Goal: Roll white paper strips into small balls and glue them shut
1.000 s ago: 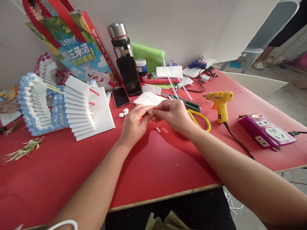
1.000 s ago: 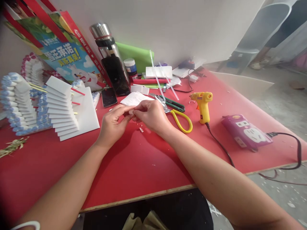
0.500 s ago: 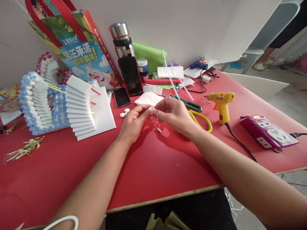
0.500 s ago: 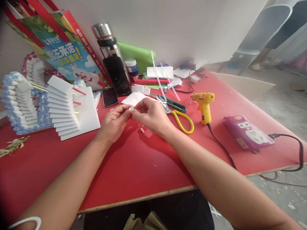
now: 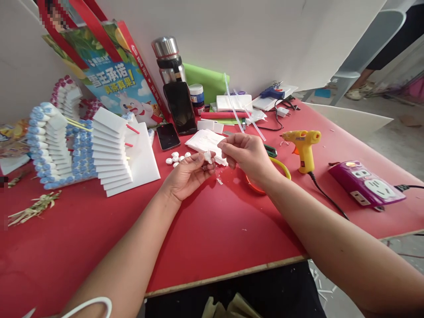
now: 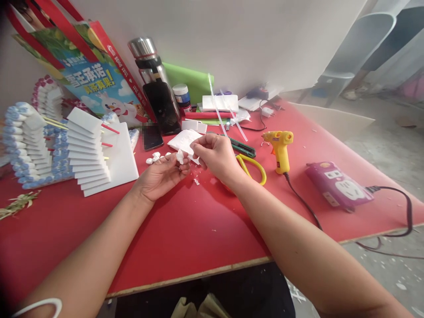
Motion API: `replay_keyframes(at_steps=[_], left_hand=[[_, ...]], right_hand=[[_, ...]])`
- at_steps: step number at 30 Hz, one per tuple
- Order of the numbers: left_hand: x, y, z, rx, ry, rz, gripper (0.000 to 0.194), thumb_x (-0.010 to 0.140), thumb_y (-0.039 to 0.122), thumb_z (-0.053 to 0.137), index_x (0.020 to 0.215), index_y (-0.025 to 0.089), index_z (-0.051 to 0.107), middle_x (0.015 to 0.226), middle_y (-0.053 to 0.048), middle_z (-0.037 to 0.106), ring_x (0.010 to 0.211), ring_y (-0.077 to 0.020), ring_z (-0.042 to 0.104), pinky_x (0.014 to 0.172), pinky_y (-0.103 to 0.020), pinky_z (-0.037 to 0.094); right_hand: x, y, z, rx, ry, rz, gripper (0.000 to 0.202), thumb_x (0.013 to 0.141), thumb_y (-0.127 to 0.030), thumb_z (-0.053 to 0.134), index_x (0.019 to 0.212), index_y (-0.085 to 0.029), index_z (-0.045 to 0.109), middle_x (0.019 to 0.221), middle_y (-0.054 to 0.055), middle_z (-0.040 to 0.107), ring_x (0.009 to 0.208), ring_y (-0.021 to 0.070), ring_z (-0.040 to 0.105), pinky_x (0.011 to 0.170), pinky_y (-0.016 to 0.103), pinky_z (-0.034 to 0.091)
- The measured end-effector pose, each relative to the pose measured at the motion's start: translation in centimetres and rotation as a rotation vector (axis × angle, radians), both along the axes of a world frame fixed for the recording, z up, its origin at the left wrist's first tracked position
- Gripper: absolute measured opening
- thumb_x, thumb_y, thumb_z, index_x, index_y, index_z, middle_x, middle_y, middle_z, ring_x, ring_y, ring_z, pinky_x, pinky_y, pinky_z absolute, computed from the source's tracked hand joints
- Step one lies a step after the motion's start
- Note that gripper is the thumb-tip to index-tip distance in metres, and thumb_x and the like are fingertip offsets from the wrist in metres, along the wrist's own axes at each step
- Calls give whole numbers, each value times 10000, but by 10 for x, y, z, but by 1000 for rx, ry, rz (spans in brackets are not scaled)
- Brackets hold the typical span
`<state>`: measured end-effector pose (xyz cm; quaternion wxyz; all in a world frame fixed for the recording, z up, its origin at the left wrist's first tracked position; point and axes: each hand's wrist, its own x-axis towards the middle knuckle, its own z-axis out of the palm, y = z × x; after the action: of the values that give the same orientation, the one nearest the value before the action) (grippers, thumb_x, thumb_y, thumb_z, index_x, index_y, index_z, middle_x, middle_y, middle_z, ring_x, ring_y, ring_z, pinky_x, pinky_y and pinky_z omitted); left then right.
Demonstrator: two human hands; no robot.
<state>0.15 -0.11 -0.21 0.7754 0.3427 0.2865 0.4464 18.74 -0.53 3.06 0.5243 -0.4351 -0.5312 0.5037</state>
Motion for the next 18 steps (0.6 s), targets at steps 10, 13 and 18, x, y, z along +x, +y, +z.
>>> replay_keyframes(at_steps=[10,13,18], left_hand=[[3,-6,7,-18,-110,-82,171,811,255,797,905,130,727,838,-41,586,718,-101,549,731,-238,531],[0,-5,3,-12,-63,-32,137,835,258,774,908,146,741,889,-54,636,772,-114,599,799,-255,554],[-4,0,-1,-45,-20,11,155,834,240,775,942,128,765,1024,-97,722,880,-142,687,791,-228,588]], right_hand=[[9,9,-5,158,-224,-248,127,807,-271,653,735,-169,631,585,-16,596,515,92,526,496,227,384],[18,11,7,220,-218,-343,138,829,-296,639,755,-180,625,603,-10,595,512,95,505,495,243,383],[44,11,35,271,-183,-463,97,855,-290,602,804,-207,603,657,-5,608,460,84,434,453,262,360]])
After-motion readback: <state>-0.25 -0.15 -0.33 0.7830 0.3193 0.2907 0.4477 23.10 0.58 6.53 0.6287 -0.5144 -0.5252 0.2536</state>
